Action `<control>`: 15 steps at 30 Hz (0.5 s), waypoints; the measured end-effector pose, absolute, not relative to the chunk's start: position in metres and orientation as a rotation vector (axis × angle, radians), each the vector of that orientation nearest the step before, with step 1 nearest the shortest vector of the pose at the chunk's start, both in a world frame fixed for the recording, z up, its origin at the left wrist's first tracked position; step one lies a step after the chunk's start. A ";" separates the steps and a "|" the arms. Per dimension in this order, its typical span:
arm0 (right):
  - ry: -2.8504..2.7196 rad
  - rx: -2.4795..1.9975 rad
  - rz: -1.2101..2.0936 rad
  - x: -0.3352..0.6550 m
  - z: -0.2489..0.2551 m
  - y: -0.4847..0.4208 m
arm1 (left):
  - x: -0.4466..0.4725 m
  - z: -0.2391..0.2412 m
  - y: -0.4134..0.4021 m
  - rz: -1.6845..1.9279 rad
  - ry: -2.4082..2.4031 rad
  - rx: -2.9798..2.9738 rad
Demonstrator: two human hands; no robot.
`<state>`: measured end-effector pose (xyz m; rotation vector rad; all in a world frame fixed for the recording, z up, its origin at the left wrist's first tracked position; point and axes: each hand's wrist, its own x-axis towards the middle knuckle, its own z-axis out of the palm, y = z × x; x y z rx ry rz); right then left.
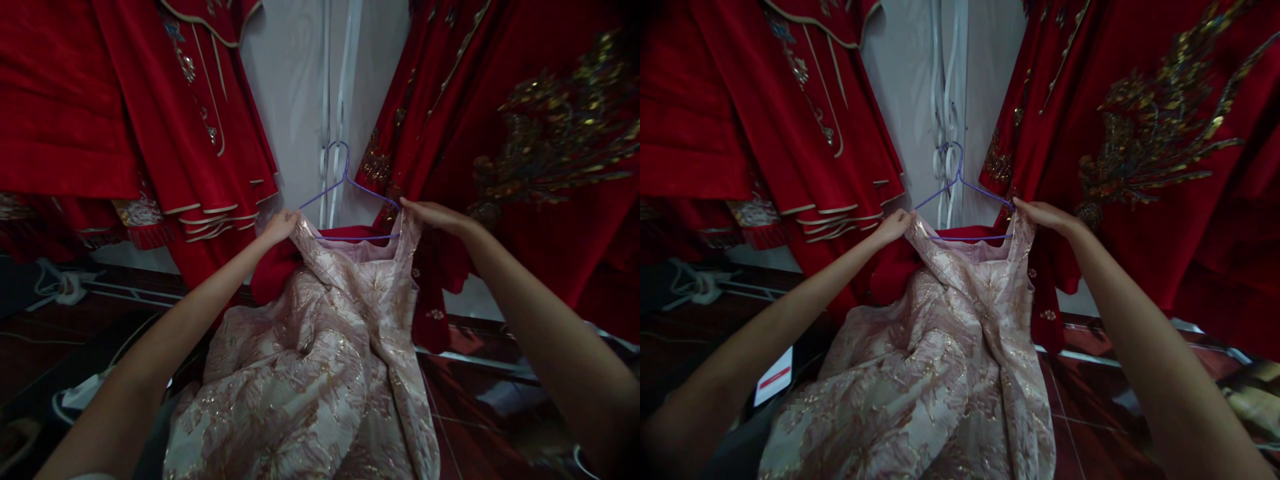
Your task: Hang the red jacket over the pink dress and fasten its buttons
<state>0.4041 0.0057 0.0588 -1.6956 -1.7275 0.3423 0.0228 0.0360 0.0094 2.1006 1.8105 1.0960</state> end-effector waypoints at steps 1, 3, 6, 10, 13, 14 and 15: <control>-1.726 -1.615 0.360 0.404 0.053 0.003 | 0.022 0.007 0.036 1.131 1.776 2.139; -1.714 -1.426 0.343 0.404 0.042 -0.002 | 0.022 0.003 0.037 1.218 1.678 2.199; -1.667 -1.240 0.306 0.406 0.030 -0.003 | 0.019 0.000 0.037 1.301 1.625 2.182; -1.506 -1.186 0.166 0.416 0.024 0.004 | 0.007 -0.003 0.033 1.344 1.739 2.085; -1.270 -1.256 0.130 0.429 0.010 0.004 | -0.008 -0.014 0.027 1.290 1.873 2.033; -1.192 -1.292 0.159 0.433 0.001 0.001 | -0.013 -0.019 0.023 1.243 1.909 2.018; -1.133 -1.324 0.205 0.435 -0.008 -0.003 | -0.018 -0.025 0.019 1.185 1.936 1.998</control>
